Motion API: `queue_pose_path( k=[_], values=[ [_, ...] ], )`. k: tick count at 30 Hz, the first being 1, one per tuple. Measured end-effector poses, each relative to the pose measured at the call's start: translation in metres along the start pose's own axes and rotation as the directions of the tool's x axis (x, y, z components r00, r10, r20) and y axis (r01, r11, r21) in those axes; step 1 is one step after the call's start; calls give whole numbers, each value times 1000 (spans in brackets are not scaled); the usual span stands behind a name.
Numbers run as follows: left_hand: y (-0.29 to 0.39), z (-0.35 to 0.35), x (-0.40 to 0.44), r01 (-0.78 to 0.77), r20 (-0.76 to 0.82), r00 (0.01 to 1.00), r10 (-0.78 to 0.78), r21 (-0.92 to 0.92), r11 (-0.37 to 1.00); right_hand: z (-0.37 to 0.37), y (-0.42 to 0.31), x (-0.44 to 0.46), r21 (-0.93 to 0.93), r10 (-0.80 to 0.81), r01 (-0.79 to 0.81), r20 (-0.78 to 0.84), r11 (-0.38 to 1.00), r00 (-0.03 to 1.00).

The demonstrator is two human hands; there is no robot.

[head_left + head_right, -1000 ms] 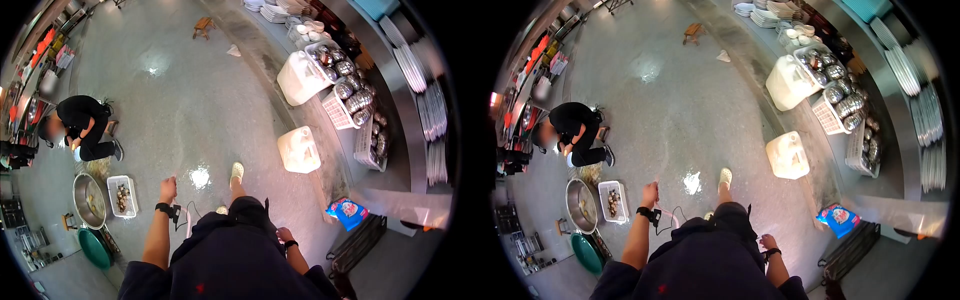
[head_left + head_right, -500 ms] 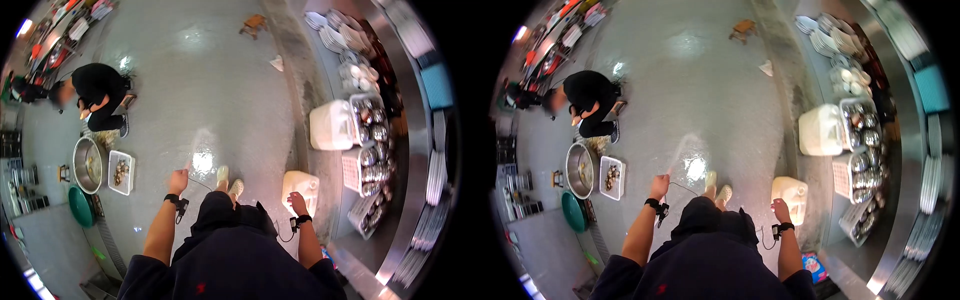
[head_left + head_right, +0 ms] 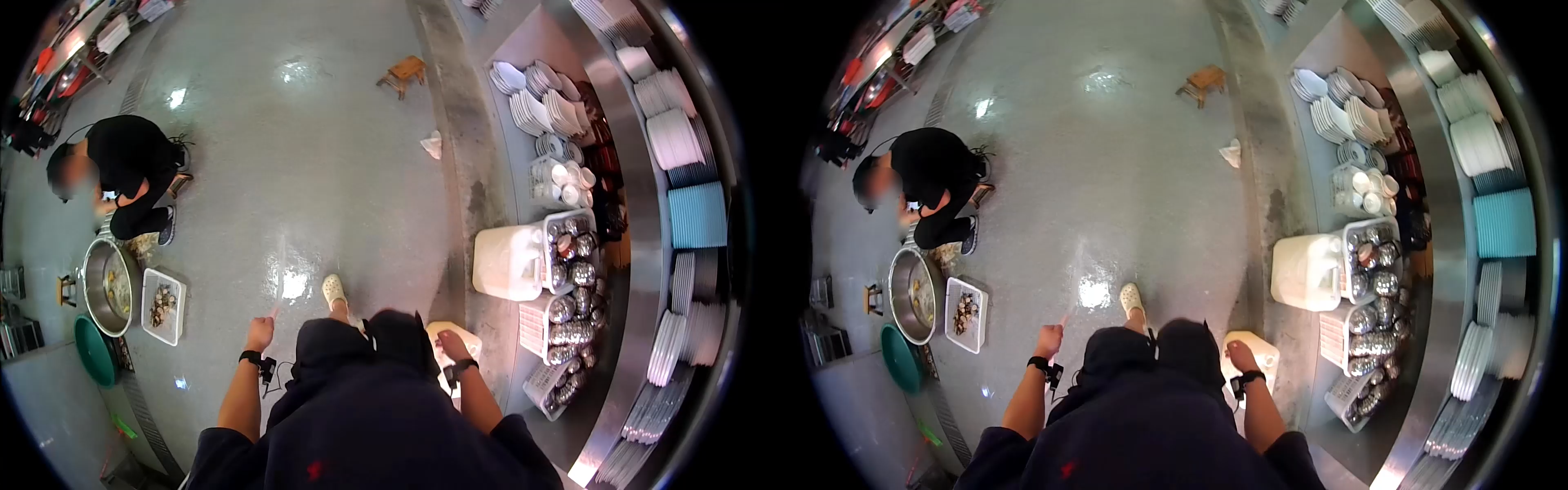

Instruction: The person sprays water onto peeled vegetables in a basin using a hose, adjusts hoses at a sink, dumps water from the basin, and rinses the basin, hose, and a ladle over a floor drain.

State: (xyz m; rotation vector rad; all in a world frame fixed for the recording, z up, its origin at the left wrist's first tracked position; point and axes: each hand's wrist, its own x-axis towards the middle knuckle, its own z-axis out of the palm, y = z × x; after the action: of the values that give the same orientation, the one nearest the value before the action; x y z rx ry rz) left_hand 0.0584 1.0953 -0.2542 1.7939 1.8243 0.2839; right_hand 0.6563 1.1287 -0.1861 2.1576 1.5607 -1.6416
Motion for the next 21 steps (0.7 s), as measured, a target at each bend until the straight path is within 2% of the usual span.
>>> queue_pose_path(
  k=[1, 2, 3, 5, 6, 8, 9, 12, 14, 17, 18, 21],
  values=[
    [4, -5, -2, 12, 47, 999, -13, 12, 1000, -1, -4, 5, 52, 68, -63, -84, 997, 994],
    [2, -3, -2, -57, -109, 992, 62, 49, 997, -3, -3, 8, 0, 14, -14, -70, 1000, 997],
    [3, -7, -3, -53, -74, 996, 56, 36, 998, -9, -8, 27, -55, -64, 60, -65, 997, 996],
    [12, -12, 16, -44, -50, 998, 45, 12, 999, -19, -33, 38, 66, -27, 29, -31, 997, 999],
    [25, -24, 33, 56, -1, 998, -56, -51, 997, -29, -56, 44, 51, 56, -56, 8, 997, 998],
    [53, -44, 34, 293, 151, 951, -270, -160, 943, -43, -91, 50, -19, 11, -11, -22, 1000, 1000],
    [51, -40, 32, 244, 101, 967, -233, -116, 963, -56, -121, 49, -64, 5, -6, -15, 998, 1000],
    [20, 11, 22, 92, -38, 995, -91, 12, 996, -55, -84, 103, 12, -115, 114, 48, 993, 992],
    [-1, 53, 12, -33, -143, 989, 46, 90, 995, -64, -76, 127, 30, -56, 53, 103, 998, 993],
    [31, 56, 2, 245, -28, 969, -244, 28, 969, -85, -81, 143, 37, -2, -7, 227, 999, 974],
    [64, 30, 4, 415, 96, 908, -409, -57, 908, -92, -86, 149, 31, 8, -17, 278, 999, 960],
    [80, 60, -31, 566, 59, 825, -563, -99, 819, -111, -101, 166, -100, 140, -112, 338, 989, 931]
  ],
)
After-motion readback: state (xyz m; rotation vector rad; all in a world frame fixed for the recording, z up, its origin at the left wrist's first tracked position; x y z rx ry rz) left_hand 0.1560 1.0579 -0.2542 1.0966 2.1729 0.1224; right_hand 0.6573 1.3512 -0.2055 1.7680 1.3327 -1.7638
